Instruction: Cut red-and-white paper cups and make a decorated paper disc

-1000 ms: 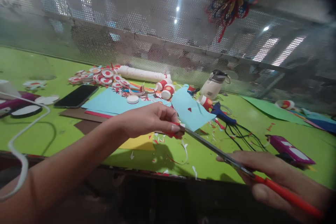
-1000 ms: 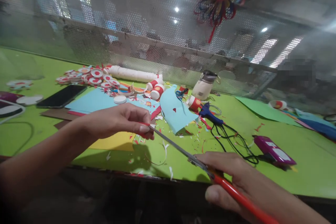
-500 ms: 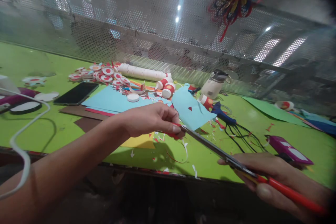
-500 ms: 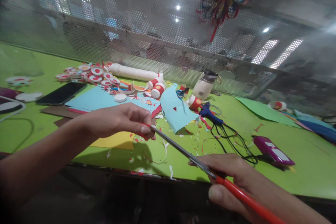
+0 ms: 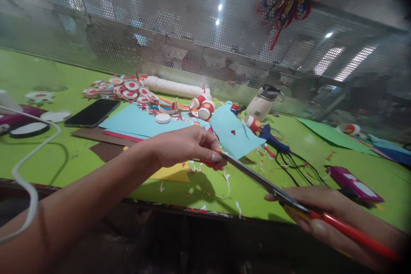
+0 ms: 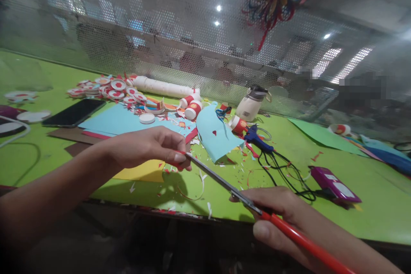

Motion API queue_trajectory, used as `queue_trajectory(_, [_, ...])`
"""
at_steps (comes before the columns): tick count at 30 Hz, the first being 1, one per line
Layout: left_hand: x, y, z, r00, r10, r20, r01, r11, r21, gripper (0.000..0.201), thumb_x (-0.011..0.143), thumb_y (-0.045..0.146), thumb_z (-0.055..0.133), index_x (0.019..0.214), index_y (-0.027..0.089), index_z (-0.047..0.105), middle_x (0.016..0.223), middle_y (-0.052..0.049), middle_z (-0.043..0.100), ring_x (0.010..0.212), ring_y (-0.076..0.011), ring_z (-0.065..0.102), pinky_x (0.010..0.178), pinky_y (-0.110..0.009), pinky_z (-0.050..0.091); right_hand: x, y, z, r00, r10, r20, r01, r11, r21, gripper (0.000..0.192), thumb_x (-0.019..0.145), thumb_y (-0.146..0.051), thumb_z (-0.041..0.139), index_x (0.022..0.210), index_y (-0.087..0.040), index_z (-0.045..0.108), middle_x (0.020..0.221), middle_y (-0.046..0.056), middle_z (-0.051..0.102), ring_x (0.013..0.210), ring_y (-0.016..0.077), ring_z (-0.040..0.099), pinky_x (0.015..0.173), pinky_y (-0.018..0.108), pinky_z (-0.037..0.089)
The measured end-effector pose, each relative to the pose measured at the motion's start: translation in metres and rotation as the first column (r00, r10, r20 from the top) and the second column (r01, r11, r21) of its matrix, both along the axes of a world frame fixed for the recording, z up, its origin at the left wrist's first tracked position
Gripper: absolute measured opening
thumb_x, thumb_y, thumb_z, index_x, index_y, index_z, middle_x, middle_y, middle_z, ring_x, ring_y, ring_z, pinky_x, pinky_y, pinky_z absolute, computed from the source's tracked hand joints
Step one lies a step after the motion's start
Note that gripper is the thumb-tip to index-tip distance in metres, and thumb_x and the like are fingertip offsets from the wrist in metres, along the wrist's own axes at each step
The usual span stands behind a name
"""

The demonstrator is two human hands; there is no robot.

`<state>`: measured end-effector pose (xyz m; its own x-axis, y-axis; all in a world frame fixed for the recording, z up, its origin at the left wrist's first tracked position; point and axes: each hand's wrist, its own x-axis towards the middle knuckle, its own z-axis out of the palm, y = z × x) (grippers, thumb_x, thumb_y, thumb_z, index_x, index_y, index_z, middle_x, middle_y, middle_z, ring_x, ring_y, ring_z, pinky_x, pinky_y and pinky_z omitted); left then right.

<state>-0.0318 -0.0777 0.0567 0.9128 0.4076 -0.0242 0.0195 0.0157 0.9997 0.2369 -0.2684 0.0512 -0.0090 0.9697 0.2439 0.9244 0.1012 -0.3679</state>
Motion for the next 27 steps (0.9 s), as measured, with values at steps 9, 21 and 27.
queue_trajectory(9, [0.001, 0.001, -0.003, 1.000, -0.007, 0.024, 0.006, 1.000, 0.019, 0.007, 0.072, 0.021, 0.068, 0.069, 0.015, 0.064, 0.074, -0.004, 0.071, 0.075, -0.0139, 0.064, 0.072, -0.026, 0.048, 0.007, -0.005, -0.014, 0.989, -0.004, -0.150, -0.013, 0.993, -0.115, 0.036, 0.080, -0.050, 0.055, 0.109, -0.034, 0.069, 0.106, 0.008, 0.069, 0.092, 0.0272, 0.066, 0.082, 0.035, 0.054])
queue_trajectory(21, [0.001, 0.001, -0.006, 0.999, -0.010, 0.033, 0.010, 1.000, 0.004, 0.008, 0.071, 0.021, 0.069, 0.070, 0.014, 0.064, 0.073, -0.004, 0.070, 0.073, -0.0133, 0.064, 0.072, -0.026, 0.048, -0.008, 0.007, 0.007, 0.985, 0.174, -0.012, -0.173, 0.965, -0.195, 0.039, 0.083, -0.049, 0.050, 0.108, -0.028, 0.070, 0.097, 0.010, 0.072, 0.084, 0.0266, 0.069, 0.070, 0.033, 0.058])
queue_trajectory(27, [0.001, 0.002, -0.010, 1.000, 0.002, 0.017, -0.002, 1.000, -0.006, 0.006, 0.072, 0.018, 0.068, 0.069, 0.014, 0.064, 0.073, -0.005, 0.070, 0.075, -0.0138, 0.064, 0.072, -0.025, 0.048, -0.009, 0.010, 0.004, 0.984, 0.181, -0.006, -0.177, 0.959, -0.221, 0.039, 0.084, -0.049, 0.049, 0.109, -0.027, 0.069, 0.105, 0.010, 0.070, 0.090, 0.0261, 0.068, 0.067, 0.030, 0.058])
